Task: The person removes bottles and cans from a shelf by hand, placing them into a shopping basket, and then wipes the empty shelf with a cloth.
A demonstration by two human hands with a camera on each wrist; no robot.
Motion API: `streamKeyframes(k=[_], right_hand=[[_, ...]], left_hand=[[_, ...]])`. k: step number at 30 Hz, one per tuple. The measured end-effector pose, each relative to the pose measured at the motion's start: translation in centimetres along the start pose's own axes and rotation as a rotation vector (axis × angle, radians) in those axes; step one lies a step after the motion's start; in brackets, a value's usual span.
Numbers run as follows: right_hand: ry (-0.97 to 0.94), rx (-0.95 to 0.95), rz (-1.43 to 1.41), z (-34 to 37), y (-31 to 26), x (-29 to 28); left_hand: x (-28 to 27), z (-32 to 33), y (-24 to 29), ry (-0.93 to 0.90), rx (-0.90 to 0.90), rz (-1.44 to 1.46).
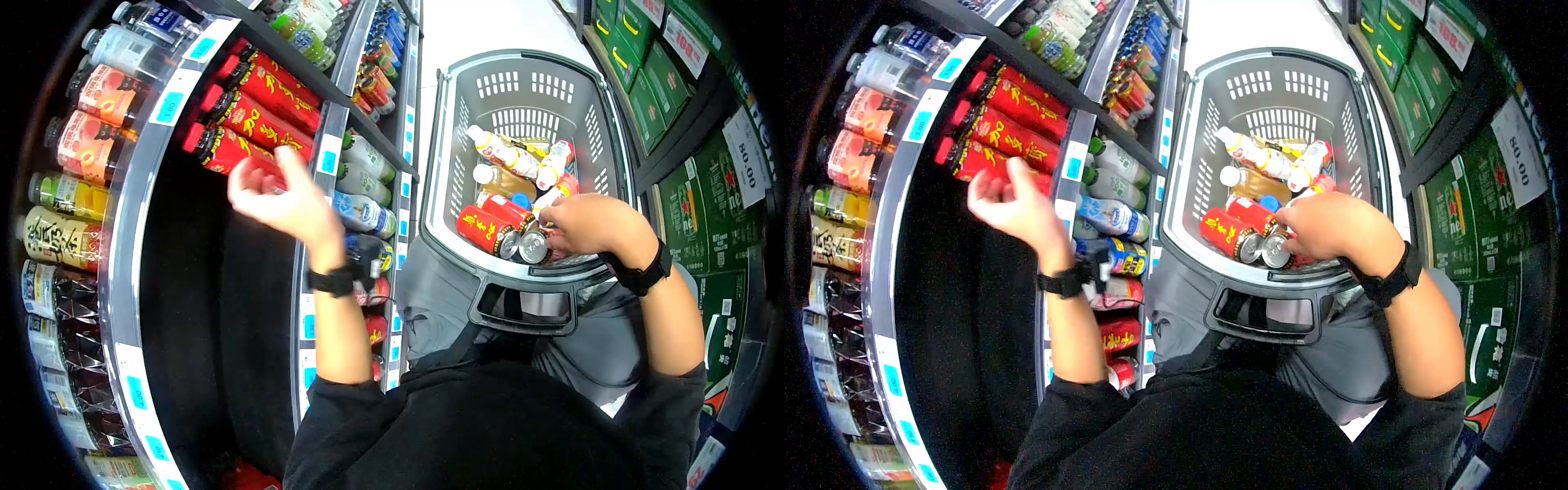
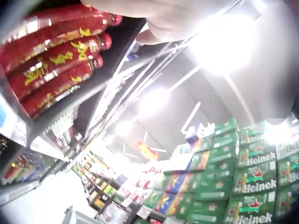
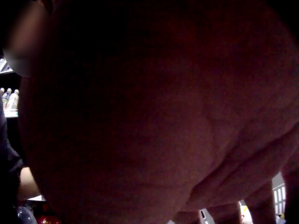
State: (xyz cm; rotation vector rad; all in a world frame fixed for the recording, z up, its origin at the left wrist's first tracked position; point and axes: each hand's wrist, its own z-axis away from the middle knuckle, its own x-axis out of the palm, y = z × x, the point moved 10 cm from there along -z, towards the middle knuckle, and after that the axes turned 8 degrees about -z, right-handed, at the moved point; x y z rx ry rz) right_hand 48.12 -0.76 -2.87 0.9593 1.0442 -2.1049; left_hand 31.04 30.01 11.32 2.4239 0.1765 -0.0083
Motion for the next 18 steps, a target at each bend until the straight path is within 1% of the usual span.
streamKeyframes(k=[1,2,4,5,6,8,9,11,13,15,18], right_hand=[[-0.007,0.002,0.017,0.0,-0.1,0.1],[0.000,-0.001,0.021,0.0,-0.3,0.0],[-0.033,0.031,0.001,0.0,-0.4,0.2],[-0.018,0.006,-0.014,0.0,-0.7,0.0],[-0.013,0.004,-0.011,0.0,-0.7,0.0],[-0.010,-0.001,0.003,0.0,-0.8,0.2],[-0.005,-0.003,0.005,0.0,-0.8,0.2],[-0.019,0.004,0.021,0.0,-0.9,0.3],[-0.031,0.022,0.024,0.1,-1.2,0.2],[-0.042,0.042,0.026,0.0,-1.1,0.2],[-0.023,0.009,0.071,-0.1,-1.7,-0.1]], left_hand=[[-1.0,-2.0,-1.5,0.087,-0.003,-0.026],[-1.8,-3.4,-2.3,0.142,-0.035,-0.223],[-1.6,-5.7,-5.1,0.079,-0.159,-0.206],[-1.0,-6.3,-6.5,0.024,-0.239,-0.129],[0.5,-7.2,-9.9,-0.034,-0.249,0.168],[2.9,-7.2,-10.5,-0.298,-0.349,0.288],[3.2,-7.1,-10.7,-0.302,-0.351,0.336],[3.1,-6.9,-11.3,-0.279,-0.360,0.321],[2.9,-6.1,-10.1,-0.258,-0.358,0.345],[0.9,-5.4,-8.0,-0.128,-0.214,0.232],[-1.9,-2.5,-3.1,0.053,0.109,0.054]])
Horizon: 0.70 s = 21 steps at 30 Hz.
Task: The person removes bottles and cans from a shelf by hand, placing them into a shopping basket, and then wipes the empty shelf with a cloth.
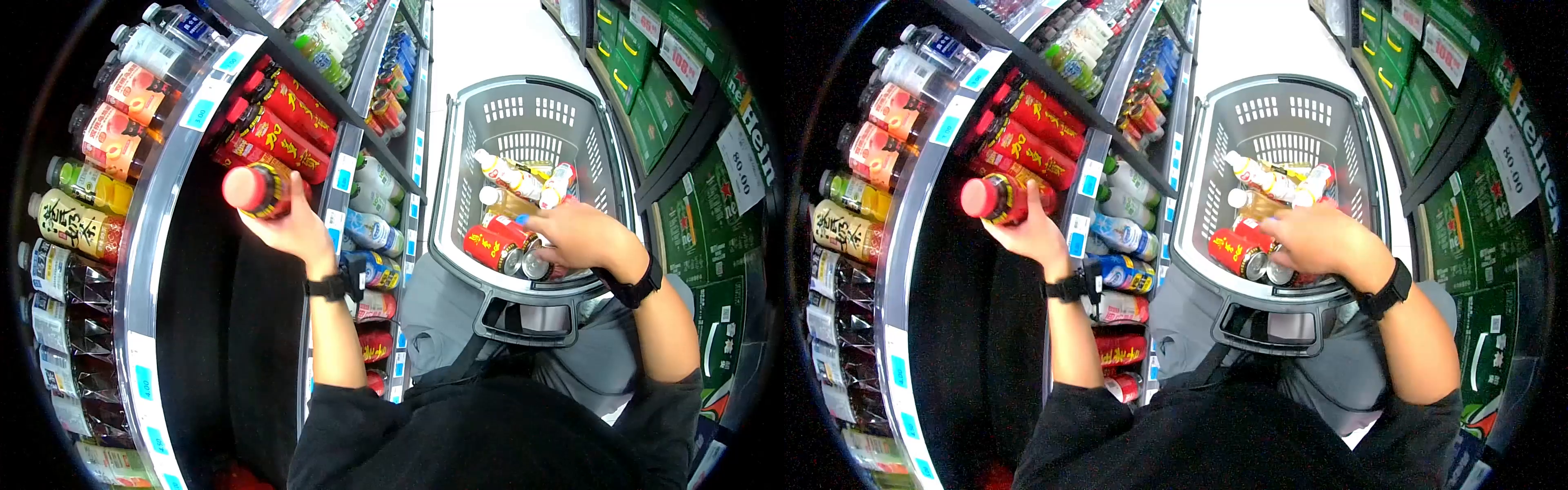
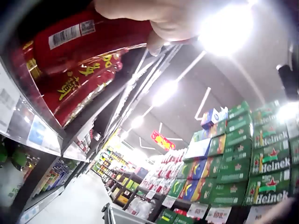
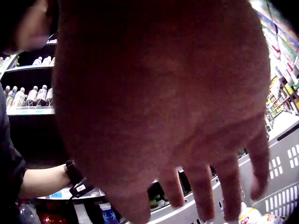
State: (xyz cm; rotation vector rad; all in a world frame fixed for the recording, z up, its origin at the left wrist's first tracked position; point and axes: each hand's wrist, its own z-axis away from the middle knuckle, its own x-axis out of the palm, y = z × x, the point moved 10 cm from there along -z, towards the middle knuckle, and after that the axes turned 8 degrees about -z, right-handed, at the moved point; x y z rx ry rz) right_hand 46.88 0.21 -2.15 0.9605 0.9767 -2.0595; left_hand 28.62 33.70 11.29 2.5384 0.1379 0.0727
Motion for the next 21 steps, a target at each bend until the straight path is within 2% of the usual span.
streamKeyframes(k=[1,2,3,4,5,6,8,10,11,12,14,16,17,18,20,21], right_hand=[[0.206,-0.096,-0.019,0.4,-1.3,-2.1],[0.409,-0.193,-0.036,1.2,-2.5,-4.2],[0.645,-0.360,-0.005,2.2,-4.1,-6.0],[0.638,-0.358,-0.003,2.2,-4.8,-6.3],[0.748,-0.412,-0.096,3.3,-5.8,-8.0],[0.856,-0.468,-0.190,4.4,-6.5,-9.3],[0.881,-0.499,-0.294,4.9,-6.9,-9.4],[0.920,-0.576,-0.425,5.7,-7.1,-9.8],[1.039,-0.667,-0.375,6.4,-7.6,-10.0],[1.042,-0.670,-0.369,6.3,-7.5,-9.9],[1.096,-0.700,-0.080,7.2,-8.7,-9.2],[1.076,-0.627,-0.060,6.6,-8.5,-9.3],[1.121,-0.570,-0.058,6.3,-8.0,-9.6],[1.165,-0.512,-0.056,5.9,-7.3,-9.8],[1.194,-0.495,-0.115,5.1,-6.1,-10.0],[1.178,-0.442,-0.123,4.4,-5.3,-10.0]], left_hand=[[-0.6,0.9,2.0,0.030,0.054,-0.107],[-0.6,1.7,1.9,0.024,0.013,0.074],[-0.4,2.6,2.3,-0.031,0.016,0.074],[-0.2,3.4,2.9,-0.089,0.018,0.071],[0.4,4.2,4.9,-0.179,0.126,0.143],[0.4,4.9,8.3,-0.184,0.243,0.147],[2.0,7.3,13.3,-0.417,0.526,0.177],[4.2,11.1,14.4,-0.630,0.589,0.184],[5.6,13.3,14.6,-0.771,0.587,0.274],[6.3,14.4,15.3,-0.842,0.552,0.305],[7.5,16.6,15.1,-0.942,0.413,0.343],[8.8,17.8,14.3,-1.046,0.187,0.414],[9.5,18.4,14.1,-1.116,0.149,0.388],[9.7,18.0,14.2,-1.120,0.156,0.390],[9.8,16.6,14.2,-1.128,0.280,0.326],[9.7,14.4,13.4,-1.007,0.267,0.299]])
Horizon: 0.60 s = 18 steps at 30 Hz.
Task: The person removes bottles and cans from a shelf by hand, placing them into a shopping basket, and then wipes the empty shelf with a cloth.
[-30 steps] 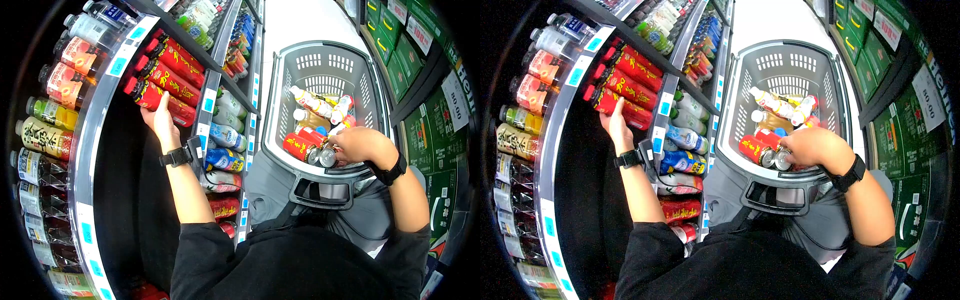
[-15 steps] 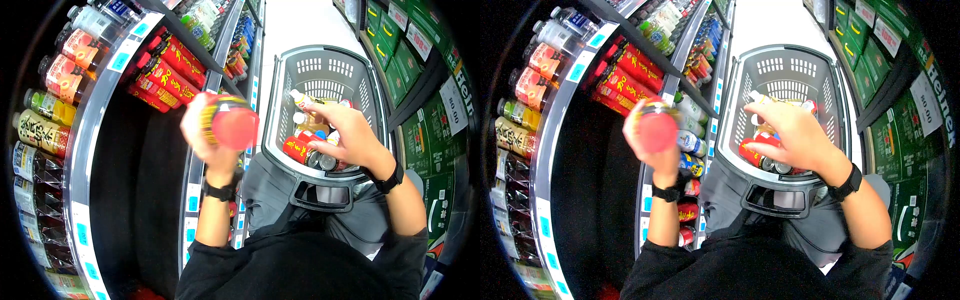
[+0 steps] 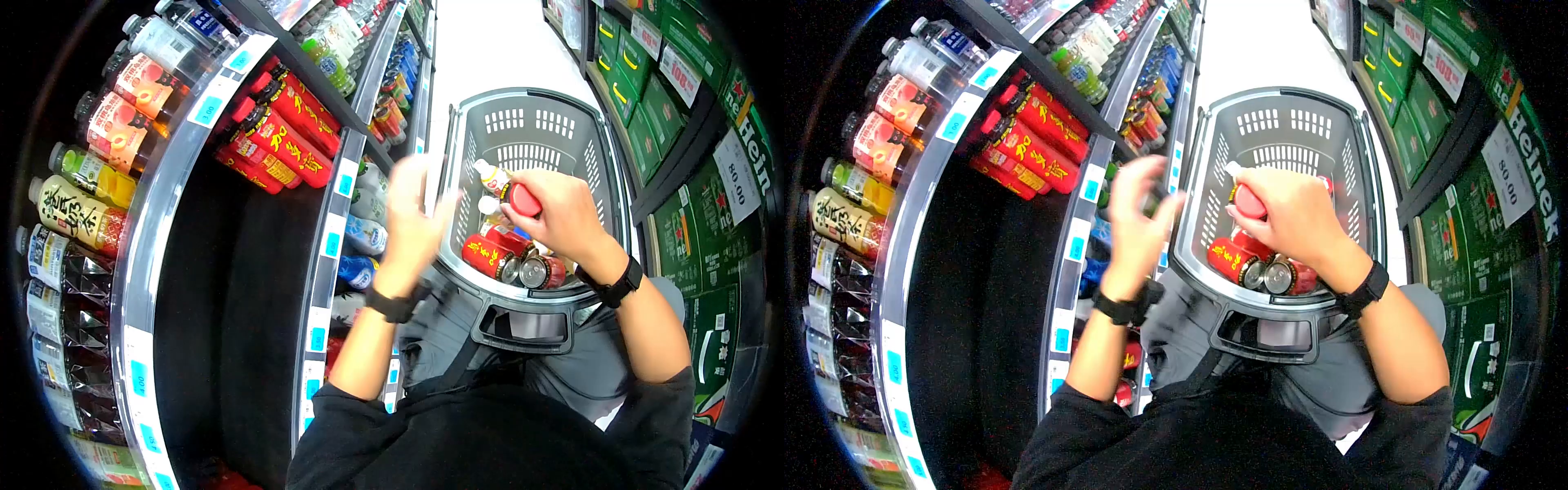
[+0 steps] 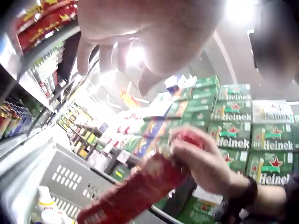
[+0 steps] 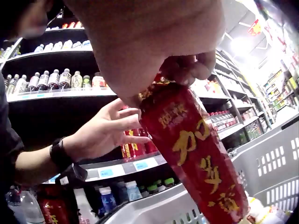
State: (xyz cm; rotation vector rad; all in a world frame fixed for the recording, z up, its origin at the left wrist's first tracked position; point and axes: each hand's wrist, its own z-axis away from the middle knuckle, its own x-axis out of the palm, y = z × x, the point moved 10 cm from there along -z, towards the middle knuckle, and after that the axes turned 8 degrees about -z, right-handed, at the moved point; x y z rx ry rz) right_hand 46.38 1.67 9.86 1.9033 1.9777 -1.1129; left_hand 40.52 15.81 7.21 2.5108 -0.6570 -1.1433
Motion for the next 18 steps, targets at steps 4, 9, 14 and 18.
streamKeyframes(k=[4,9,14,18], right_hand=[[-0.135,0.124,0.125,0.6,3.4,0.9],[-0.362,0.241,0.249,2.6,7.2,3.3],[-0.731,0.213,0.284,3.8,5.7,5.3],[-0.852,0.151,0.298,6.2,5.4,7.0]], left_hand=[[-10.1,0.0,-9.9,0.554,-0.354,0.050],[-18.0,0.8,-18.4,0.802,-0.568,-0.283],[-18.3,-1.7,-23.5,0.705,-0.554,0.188],[-17.7,-2.1,-22.9,0.743,-0.566,0.126]])
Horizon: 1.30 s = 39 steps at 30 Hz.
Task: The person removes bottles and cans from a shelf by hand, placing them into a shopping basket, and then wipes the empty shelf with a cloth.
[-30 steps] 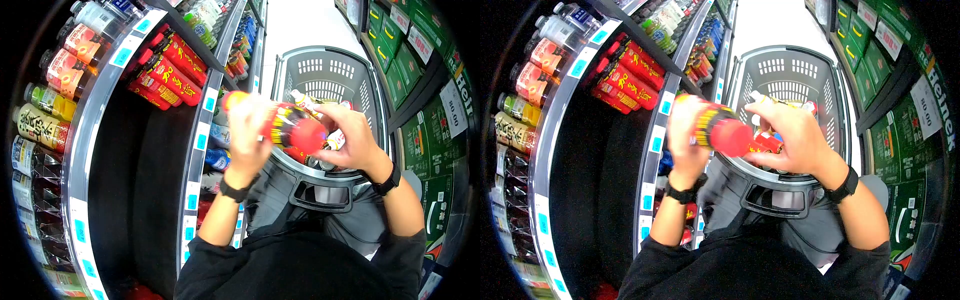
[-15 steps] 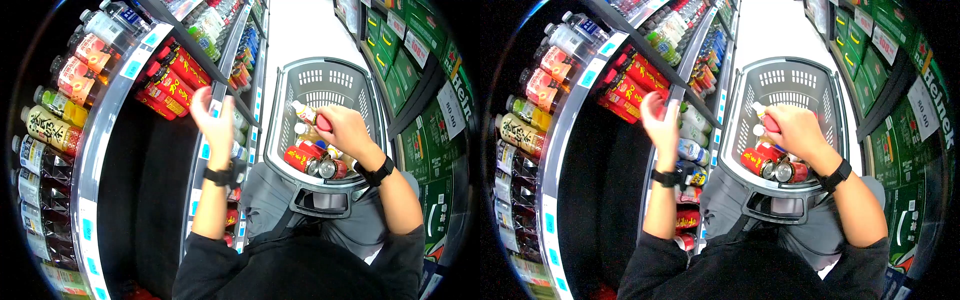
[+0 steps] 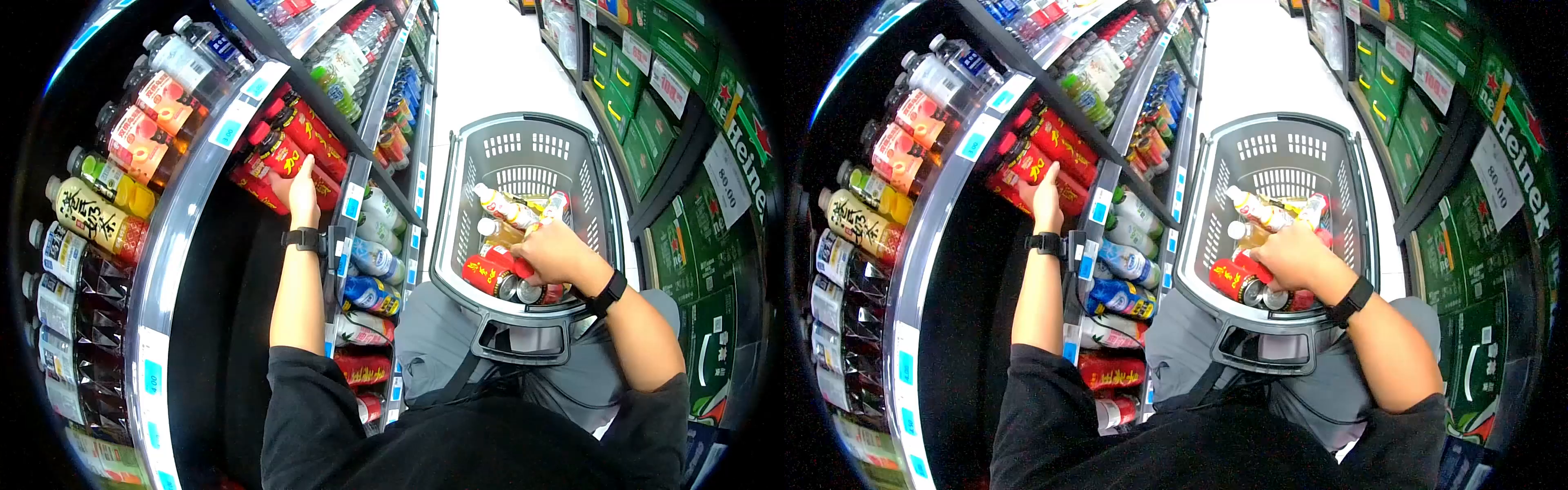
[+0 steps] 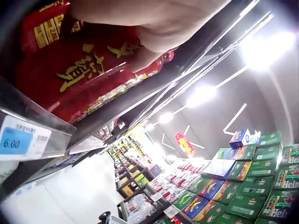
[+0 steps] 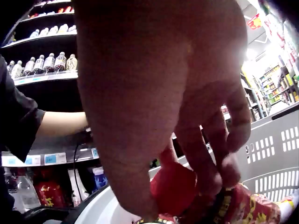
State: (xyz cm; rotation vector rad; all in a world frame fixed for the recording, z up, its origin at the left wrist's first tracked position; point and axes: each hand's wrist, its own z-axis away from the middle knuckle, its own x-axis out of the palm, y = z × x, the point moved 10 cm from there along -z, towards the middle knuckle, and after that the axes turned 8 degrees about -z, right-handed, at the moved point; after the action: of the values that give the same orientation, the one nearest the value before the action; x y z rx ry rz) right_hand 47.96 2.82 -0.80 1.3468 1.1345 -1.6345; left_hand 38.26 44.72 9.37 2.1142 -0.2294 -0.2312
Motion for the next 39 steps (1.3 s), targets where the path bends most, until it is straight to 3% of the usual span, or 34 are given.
streamKeyframes(k=[5,6,7,10,11,12,13,14,15,16,17,19,21,23,25,28,29,31,33,34,35,36,38,39], right_hand=[[0.001,0.002,0.173,0.2,1.3,1.9],[-0.064,0.059,0.173,0.5,2.4,2.8],[-0.129,0.111,0.173,0.6,3.3,3.7],[-0.247,0.149,0.086,0.7,3.4,3.6],[-0.296,0.177,0.023,0.7,3.3,2.9],[-0.007,0.100,-0.133,0.2,2.4,-0.4],[-0.032,0.138,-0.352,-0.2,1.7,-2.2],[0.029,0.087,-0.331,-0.2,1.4,-2.7],[0.307,0.014,-0.578,0.4,0.1,-6.8],[0.351,0.072,-0.715,0.6,0.1,-7.6],[0.464,-0.004,-0.713,0.3,0.7,-7.0],[0.656,-0.084,-0.711,1.6,-0.3,-9.7],[0.796,-0.213,-0.454,2.8,-1.4,-10.3],[0.902,-0.190,-0.235,3.9,-2.0,-11.0],[0.891,-0.145,-0.255,3.8,-1.4,-11.0],[0.895,-0.116,-0.267,3.2,-0.7,-10.2],[0.894,-0.127,-0.274,2.9,-0.7,-9.8],[0.721,-0.066,-0.183,1.4,0.0,-7.6],[0.608,0.017,-0.132,1.0,0.8,-6.5],[0.556,0.062,-0.160,0.7,2.0,-5.8],[0.503,0.107,-0.186,0.6,3.1,-5.1],[0.496,0.101,-0.174,0.7,2.5,-5.6],[0.211,0.204,-0.083,-0.1,2.6,-3.7],[0.209,0.201,-0.076,0.3,2.2,-3.5]], left_hand=[[-0.9,2.7,1.9,0.187,0.137,0.078],[-1.2,5.9,6.1,0.198,0.329,-0.069],[-1.3,7.0,6.6,0.239,0.399,-0.167],[0.0,11.6,10.6,0.194,0.603,-0.343],[0.2,11.1,9.3,0.144,0.526,-0.255],[1.9,13.4,11.1,-0.014,0.626,-0.205],[3.9,16.1,13.8,-0.173,0.734,-0.144],[4.9,16.8,14.7,-0.252,0.741,-0.131],[6.5,18.6,14.4,-0.367,0.714,-0.095],[7.9,19.9,13.7,-0.414,0.713,-0.120],[7.9,20.1,14.0,-0.393,0.743,-0.116],[11.0,23.2,13.3,-0.567,0.772,-0.111],[12.8,24.9,13.2,-0.663,0.755,-0.083],[14.5,25.9,12.0,-0.813,0.587,-0.043],[14.5,26.3,12.0,-0.814,0.618,-0.064],[14.6,26.2,12.5,-0.993,0.658,-0.170],[13.9,23.4,10.9,-0.886,0.538,-0.120],[12.3,20.9,10.8,-0.814,0.476,-0.173],[10.2,16.2,8.2,-0.665,0.212,0.032],[8.3,14.3,9.3,-0.565,0.183,0.045],[5.4,10.2,7.6,-0.384,0.101,0.164],[3.8,8.5,6.5,-0.319,0.082,0.162],[0.1,5.6,5.2,-0.139,0.022,0.152],[-1.6,4.1,4.0,-0.049,-0.040,0.169]])
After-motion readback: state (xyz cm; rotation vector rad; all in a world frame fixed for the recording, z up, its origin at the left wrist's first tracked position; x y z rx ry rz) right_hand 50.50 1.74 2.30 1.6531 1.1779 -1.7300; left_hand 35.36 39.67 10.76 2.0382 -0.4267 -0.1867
